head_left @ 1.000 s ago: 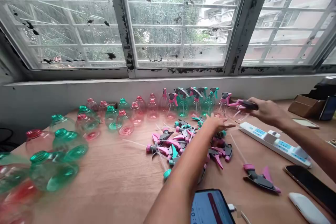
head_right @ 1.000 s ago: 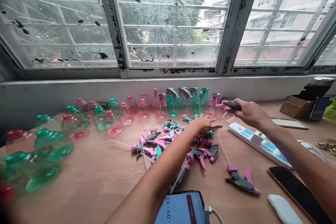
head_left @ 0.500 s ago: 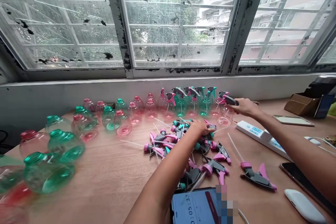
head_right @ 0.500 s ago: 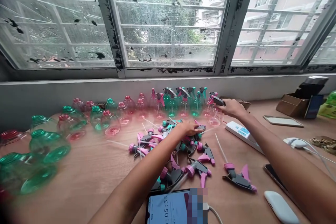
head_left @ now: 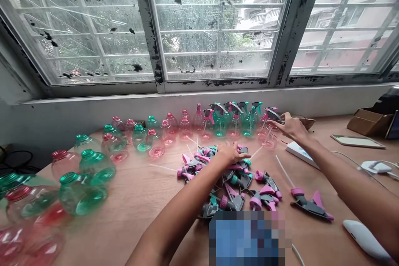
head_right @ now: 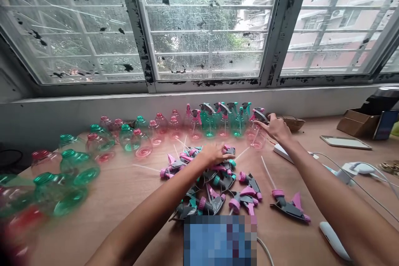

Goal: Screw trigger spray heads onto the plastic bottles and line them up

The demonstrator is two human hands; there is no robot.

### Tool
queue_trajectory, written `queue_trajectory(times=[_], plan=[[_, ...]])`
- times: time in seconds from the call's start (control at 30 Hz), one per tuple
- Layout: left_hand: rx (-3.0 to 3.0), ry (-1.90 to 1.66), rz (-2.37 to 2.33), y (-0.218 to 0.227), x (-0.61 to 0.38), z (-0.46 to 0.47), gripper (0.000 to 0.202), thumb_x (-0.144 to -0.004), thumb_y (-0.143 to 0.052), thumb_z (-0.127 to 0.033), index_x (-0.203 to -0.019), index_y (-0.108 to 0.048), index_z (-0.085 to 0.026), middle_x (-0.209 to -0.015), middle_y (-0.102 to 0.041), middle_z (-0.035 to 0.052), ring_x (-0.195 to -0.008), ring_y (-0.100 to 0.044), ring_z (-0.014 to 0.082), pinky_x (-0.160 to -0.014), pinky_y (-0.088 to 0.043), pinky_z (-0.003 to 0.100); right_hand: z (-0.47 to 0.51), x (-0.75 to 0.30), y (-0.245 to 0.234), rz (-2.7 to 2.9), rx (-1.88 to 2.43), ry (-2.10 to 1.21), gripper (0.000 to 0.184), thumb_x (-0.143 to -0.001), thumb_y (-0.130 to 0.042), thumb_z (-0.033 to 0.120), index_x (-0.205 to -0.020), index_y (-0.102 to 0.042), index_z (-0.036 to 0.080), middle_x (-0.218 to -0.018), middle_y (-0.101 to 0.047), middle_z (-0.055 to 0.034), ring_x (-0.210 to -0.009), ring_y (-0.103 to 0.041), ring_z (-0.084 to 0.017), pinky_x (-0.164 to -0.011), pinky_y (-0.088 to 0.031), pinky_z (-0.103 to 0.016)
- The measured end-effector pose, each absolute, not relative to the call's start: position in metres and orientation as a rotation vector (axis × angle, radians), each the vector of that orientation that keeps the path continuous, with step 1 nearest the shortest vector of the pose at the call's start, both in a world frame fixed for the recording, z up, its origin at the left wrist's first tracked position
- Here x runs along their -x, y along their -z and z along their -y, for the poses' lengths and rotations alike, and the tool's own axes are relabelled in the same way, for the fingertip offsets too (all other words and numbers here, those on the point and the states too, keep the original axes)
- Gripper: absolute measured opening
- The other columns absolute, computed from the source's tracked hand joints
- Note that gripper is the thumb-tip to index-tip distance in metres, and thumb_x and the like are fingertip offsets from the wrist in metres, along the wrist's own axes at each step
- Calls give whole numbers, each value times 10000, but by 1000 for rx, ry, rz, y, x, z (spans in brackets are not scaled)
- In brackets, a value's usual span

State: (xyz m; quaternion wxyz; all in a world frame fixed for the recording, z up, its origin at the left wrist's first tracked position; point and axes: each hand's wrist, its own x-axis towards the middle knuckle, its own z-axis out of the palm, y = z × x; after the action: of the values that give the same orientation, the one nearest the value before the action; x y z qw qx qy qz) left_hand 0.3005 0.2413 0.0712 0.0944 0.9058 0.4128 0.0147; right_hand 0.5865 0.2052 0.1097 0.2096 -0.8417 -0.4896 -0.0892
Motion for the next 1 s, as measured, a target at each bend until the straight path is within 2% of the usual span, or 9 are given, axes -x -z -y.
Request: queue_trajectory(times=[0.13,0.23,0.3,0.4,0.47,0.67,0.77,1.0], plan=[[-2801,-245,-1093,-99,-256,-233,407,-1031,-709,-377,-1388,-653,-189,-1454,-675,125,-1272,-693,311,-1068,-591,561,-174,-566,-124,1142,2428,295,458,-1073,-691,452,-1439,-627,185,-1358,-719,-135,-1128,-751,-304,-958,-631,-513],[-2839,-468,-1114,-125,-211,-241,401,-1038,-698,-371,-1402,-650,-210,-1487,-657,124,-1283,-686,305,-1078,-587,554,-147,-543,-129,1123,2412,319,612,-1112,-548,539,-1523,-509,87,-1379,-697,-239,-1192,-725,-394,-957,-603,-555],[-2801,-654,-1314,-139,-174,-252,394,-1049,-682,-367,-1415,-643,-228,-1518,-635,126,-1297,-675,304,-1093,-579,554,-134,-525,-126,1245,2365,293,611,-1125,-507,527,-1517,-492,59,-1395,-682,-275,-1206,-713,-427,-944,-590,-555],[-2642,-873,-1710,-147,-117,-268,430,-1031,-709,-354,-1425,-630,-198,-1499,-641,129,-1301,-672,323,-1081,-582,579,-128,-499,-114,1500,2278,178,401,-1111,-615,423,-1425,-616,174,-1395,-699,-155,-1139,-740,-322,-945,-618,-512],[-2542,-939,-1884,-141,-85,-274,441,-1024,-720,-351,-1425,-629,-193,-1504,-637,132,-1314,-666,330,-1089,-575,586,-135,-484,-105,1675,2215,60,292,-1086,-689,353,-1339,-693,209,-1373,-721,-106,-1121,-745,-276,-954,-638,-490],[-2435,-1000,-1959,-112,-53,-275,442,-1020,-724,-356,-1423,-633,-197,-1519,-628,131,-1331,-655,334,-1092,-575,589,-192,-455,-85,1862,2189,-312,336,-1066,-726,323,-1377,-680,205,-1416,-701,-116,-1155,-741,-292,-961,-645,-505],[-2326,-1033,-1995,-100,-52,-269,478,-1018,-726,-359,-1454,-609,-201,-1540,-610,135,-1338,-650,340,-1085,-580,591,-213,-450,-79,1851,2189,-538,286,-1071,-716,339,-1328,-714,214,-1401,-714,-89,-1146,-742,-301,-956,-648,-482],[-1900,-990,-2122,-74,-38,-242,415,-1029,-713,-364,-1398,-640,-187,-1422,-685,123,-1209,-719,296,-1011,-625,530,-218,-445,-74,1729,2186,-784,320,-1064,-727,336,-1351,-697,198,-1388,-716,-97,-1134,-748,-300,-942,-653,-492]])
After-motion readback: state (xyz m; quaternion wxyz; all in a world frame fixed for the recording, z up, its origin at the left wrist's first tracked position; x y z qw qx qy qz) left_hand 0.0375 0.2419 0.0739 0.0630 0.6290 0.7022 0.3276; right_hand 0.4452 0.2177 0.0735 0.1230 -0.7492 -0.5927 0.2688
